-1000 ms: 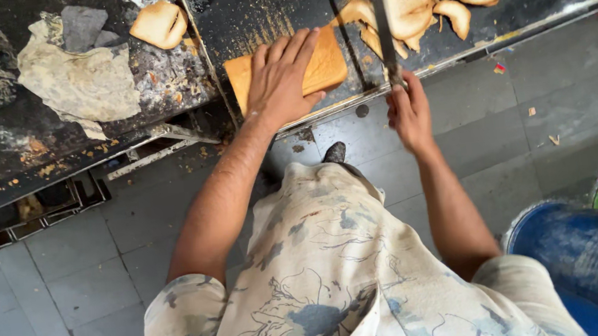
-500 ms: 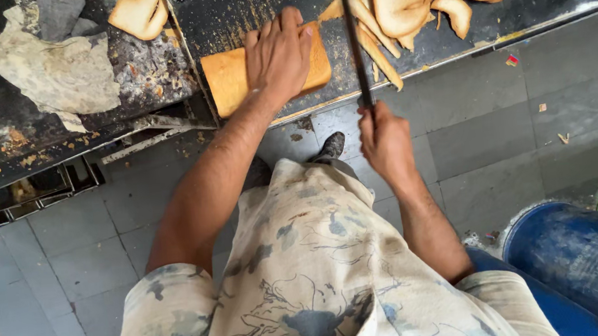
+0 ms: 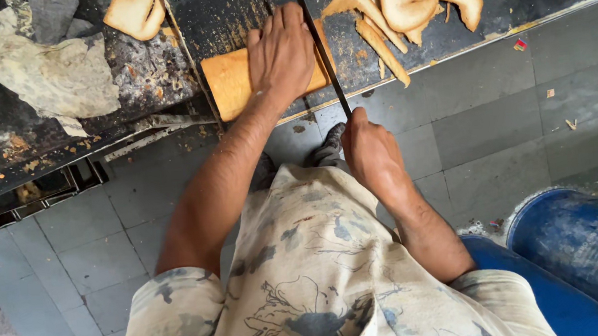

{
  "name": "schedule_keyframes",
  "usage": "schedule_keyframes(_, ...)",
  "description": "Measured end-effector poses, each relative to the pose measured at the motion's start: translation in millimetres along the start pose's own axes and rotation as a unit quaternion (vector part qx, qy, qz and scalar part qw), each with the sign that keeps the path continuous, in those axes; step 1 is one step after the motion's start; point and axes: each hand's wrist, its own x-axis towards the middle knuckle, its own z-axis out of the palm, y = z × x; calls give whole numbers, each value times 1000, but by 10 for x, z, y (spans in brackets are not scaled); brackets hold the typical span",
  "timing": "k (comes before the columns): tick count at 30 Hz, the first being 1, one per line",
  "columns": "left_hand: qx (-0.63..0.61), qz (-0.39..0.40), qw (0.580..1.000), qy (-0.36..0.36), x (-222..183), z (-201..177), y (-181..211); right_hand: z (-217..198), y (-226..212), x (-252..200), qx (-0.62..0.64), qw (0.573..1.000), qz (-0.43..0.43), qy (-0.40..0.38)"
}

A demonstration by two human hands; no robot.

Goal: The person slices loaves of bread with a long knife and trims the crusts off the slices, stacking the trimmed bread on a counter.

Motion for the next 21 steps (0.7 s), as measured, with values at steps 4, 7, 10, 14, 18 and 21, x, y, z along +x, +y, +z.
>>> schedule_keyframes(4,19,0,1000,-4,17,10,14,55,23,-53,11,1000,11,-16)
schedule_keyframes(7,20,2,1000,0,17,9,10,26,87,-355,32,999,14,-31)
schedule_keyframes(10,30,-1,1000,-6,33,26,11,34,156,-482,28,997,40,-53)
schedule_keyframes(14,35,-37,994,-94,48,48,10,226,229,-147,39,998,24,-50)
schedule_keyframes(18,23,8,1000,-1,0,39,0,387,198,441,44,998,-35,0)
schedule_keyframes(21,19,5,1000,-4,1,24,17,372,254,254,29,999,-4,-21)
